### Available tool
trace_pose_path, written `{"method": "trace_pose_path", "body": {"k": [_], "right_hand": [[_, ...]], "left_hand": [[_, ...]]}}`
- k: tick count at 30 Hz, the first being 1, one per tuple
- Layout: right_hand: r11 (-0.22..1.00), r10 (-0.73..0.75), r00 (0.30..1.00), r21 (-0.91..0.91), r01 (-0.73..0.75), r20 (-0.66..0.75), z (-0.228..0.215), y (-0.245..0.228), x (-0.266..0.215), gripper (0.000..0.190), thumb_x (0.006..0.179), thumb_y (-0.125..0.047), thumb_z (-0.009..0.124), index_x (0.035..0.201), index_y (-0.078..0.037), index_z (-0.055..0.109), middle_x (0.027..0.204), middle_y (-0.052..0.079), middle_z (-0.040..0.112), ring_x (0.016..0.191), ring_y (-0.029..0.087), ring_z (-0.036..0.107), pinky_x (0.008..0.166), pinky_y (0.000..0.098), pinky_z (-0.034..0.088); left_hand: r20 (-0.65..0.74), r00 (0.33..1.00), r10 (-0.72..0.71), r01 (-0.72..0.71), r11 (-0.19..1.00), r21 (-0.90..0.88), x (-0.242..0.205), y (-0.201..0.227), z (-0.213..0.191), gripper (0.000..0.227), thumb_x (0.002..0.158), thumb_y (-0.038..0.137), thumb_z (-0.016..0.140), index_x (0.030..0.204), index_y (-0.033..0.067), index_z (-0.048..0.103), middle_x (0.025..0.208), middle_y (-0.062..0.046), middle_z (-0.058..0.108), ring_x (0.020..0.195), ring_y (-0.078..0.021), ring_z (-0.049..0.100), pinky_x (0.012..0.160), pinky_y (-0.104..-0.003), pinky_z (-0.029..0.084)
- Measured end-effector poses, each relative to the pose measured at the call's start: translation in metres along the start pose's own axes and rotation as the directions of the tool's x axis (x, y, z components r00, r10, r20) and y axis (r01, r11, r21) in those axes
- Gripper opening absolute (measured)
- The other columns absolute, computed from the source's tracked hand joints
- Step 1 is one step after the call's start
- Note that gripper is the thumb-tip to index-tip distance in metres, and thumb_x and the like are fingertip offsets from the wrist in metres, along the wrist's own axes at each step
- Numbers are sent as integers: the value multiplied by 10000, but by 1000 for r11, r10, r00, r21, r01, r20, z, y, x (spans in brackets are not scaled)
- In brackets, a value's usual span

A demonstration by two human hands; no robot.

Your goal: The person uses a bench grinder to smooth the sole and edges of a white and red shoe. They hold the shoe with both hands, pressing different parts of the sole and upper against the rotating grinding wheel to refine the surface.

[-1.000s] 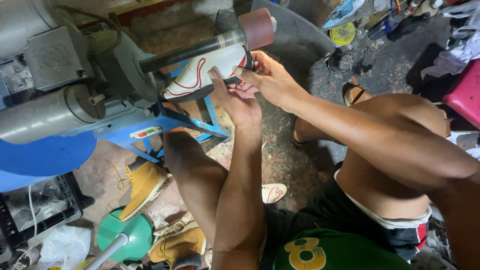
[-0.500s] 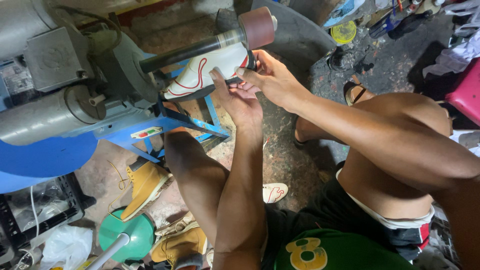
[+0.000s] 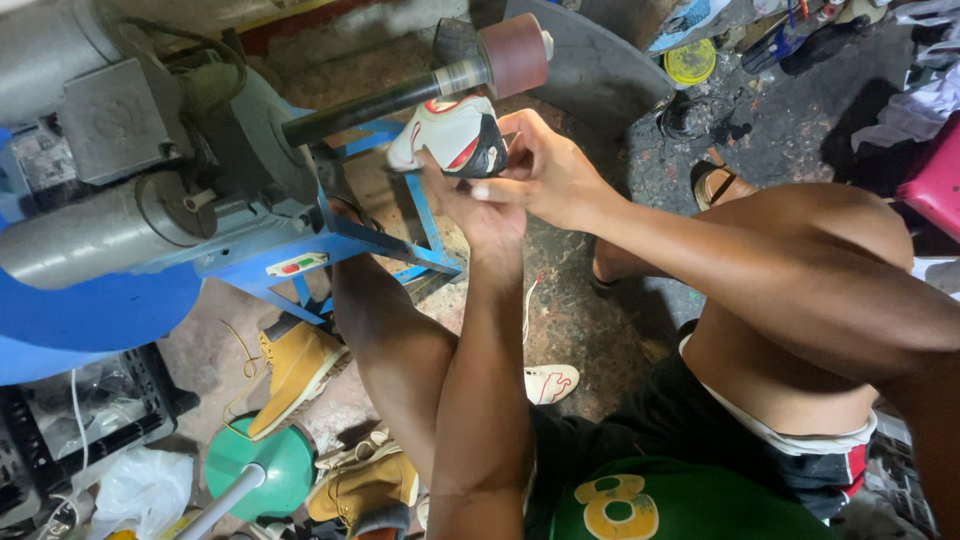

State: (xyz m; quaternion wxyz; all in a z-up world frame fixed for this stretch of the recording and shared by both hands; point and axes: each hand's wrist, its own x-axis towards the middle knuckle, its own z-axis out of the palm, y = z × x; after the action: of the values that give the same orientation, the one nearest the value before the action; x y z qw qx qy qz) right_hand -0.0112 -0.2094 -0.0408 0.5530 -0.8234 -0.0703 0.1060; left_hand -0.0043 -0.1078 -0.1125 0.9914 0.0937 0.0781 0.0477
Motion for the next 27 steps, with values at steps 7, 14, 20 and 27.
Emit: {"method": "trace_pose_path", "body": {"k": [7, 14, 20, 27], "right_hand": [[984, -76, 997, 164, 76, -8, -10, 26, -8, 438, 931, -158, 829, 1208, -34, 513, 932, 58, 672, 869, 76, 658, 751, 240, 559], [989, -138, 989, -55, 135, -52, -25, 28, -11, 445, 914, -130, 856, 1151, -12, 498, 791, 55, 682, 727, 75, 637, 642, 248, 505], [996, -81, 995, -52, 78, -58, -32, 30, -11, 427, 927, -118, 831, 1141, -17, 475, 727, 58, 670, 647, 80, 634, 575, 262, 491], [990, -112, 989, -97, 103, -93, -39, 38, -10, 434, 922, -116, 838, 1143, -24, 477, 722, 62, 671, 637, 100, 650, 570, 275, 505]], "left_hand": [[-31, 981, -192, 191, 981, -31, 10, -18, -38, 616, 1043, 652, 481, 1226, 86, 639, 1013, -58, 704, 820, -205, 674, 732, -349, 556], [-302, 877, -374, 376, 925, -51, 8, -29, -32, 708, 917, 731, 411, 1254, 144, 615, 1087, -27, 685, 901, -193, 696, 742, -324, 577], [-369, 840, -398, 404, 912, -65, 14, -50, -46, 677, 946, 723, 400, 1250, 154, 604, 1049, -2, 662, 873, -159, 670, 662, -270, 557], [-14, 921, -389, 387, 919, -76, 19, -68, -57, 649, 995, 734, 423, 1165, 142, 628, 939, 0, 666, 761, -152, 654, 510, -283, 490]]}}
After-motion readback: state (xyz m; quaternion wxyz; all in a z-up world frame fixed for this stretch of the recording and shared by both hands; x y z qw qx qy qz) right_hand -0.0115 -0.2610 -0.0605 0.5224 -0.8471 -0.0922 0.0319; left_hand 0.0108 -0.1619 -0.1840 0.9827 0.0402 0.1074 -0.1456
